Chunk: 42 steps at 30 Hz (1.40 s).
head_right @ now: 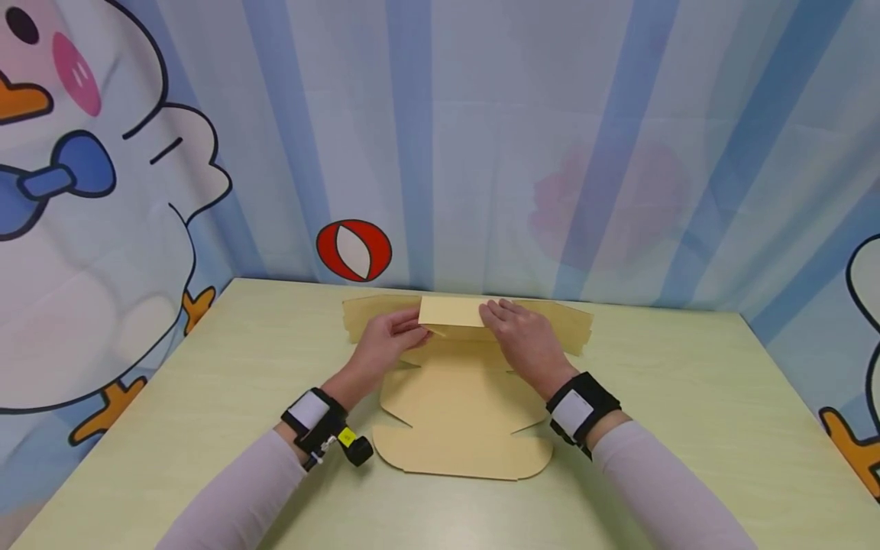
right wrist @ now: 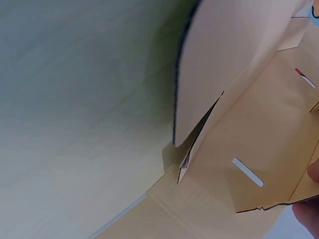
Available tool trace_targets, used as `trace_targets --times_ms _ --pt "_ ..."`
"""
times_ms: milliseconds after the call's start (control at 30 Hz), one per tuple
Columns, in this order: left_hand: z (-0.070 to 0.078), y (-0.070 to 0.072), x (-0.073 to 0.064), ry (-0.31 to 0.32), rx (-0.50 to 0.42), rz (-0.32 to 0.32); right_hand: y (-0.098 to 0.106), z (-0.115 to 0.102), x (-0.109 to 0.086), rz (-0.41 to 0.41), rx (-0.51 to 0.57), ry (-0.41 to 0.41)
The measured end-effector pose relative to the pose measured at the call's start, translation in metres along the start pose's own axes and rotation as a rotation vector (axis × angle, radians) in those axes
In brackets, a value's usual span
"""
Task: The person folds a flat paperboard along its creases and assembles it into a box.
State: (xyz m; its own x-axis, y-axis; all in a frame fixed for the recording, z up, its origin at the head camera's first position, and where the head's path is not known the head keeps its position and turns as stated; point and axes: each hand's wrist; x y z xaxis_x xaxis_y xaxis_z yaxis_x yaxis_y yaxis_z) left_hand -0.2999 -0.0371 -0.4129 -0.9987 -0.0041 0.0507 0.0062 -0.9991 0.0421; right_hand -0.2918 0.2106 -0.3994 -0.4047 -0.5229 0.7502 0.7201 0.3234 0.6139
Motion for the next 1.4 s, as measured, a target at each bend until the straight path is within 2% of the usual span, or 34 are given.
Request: trace_targets --times_ms 167,267,400,600,667,833,1000,1267,1400 --pt "-0.011 0.016 0.003 -0.034 0.102 0.047 -0.001 0.0 0.0 0.003 0.002 0.003" --pt "-0.016 0.025 0.006 -0.028 0.151 0.1 -0.002 0.001 0.0 0.004 0.004 0.002" --pt "-0.019 0.034 0.008 -0.027 0.268 0.152 -0.001 0.002 0.0 0.012 0.006 -0.002" --pt "-0.021 0.042 0.009 -0.061 0.507 0.183 -0.001 0.002 0.0 0.007 0.004 -0.005" --pt "-0.022 0.042 0.009 -0.057 0.542 0.17 -0.001 0.002 0.0 0.005 0.004 -0.006" --pt "-0.024 0.038 0.009 -0.04 0.562 0.131 -0.002 0.002 0.0 0.0 0.0 -0.005" --pt "-0.027 0.033 0.009 -0.047 0.553 0.126 -0.002 0.002 -0.001 -0.003 0.0 -0.008" --pt "-0.025 0.027 0.009 -0.058 0.436 0.114 -0.003 0.001 -0.001 0.002 0.013 -0.016" --pt "-0.022 0.024 0.008 -0.063 0.419 0.105 -0.004 0.001 -0.001 0.0 0.012 -0.014"
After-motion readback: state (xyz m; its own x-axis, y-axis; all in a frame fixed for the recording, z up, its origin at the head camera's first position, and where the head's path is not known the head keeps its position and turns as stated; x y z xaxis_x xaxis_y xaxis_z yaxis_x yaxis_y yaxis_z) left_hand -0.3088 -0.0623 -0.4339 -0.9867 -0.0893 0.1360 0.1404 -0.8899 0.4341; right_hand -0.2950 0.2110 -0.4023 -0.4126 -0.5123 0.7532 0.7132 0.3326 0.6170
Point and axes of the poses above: each hand's wrist, its own x-axis towards the middle knuckle, its own y-axis out of the back of the hand, z = x × y, and after that the axes turned 13 degrees about z, right-handed
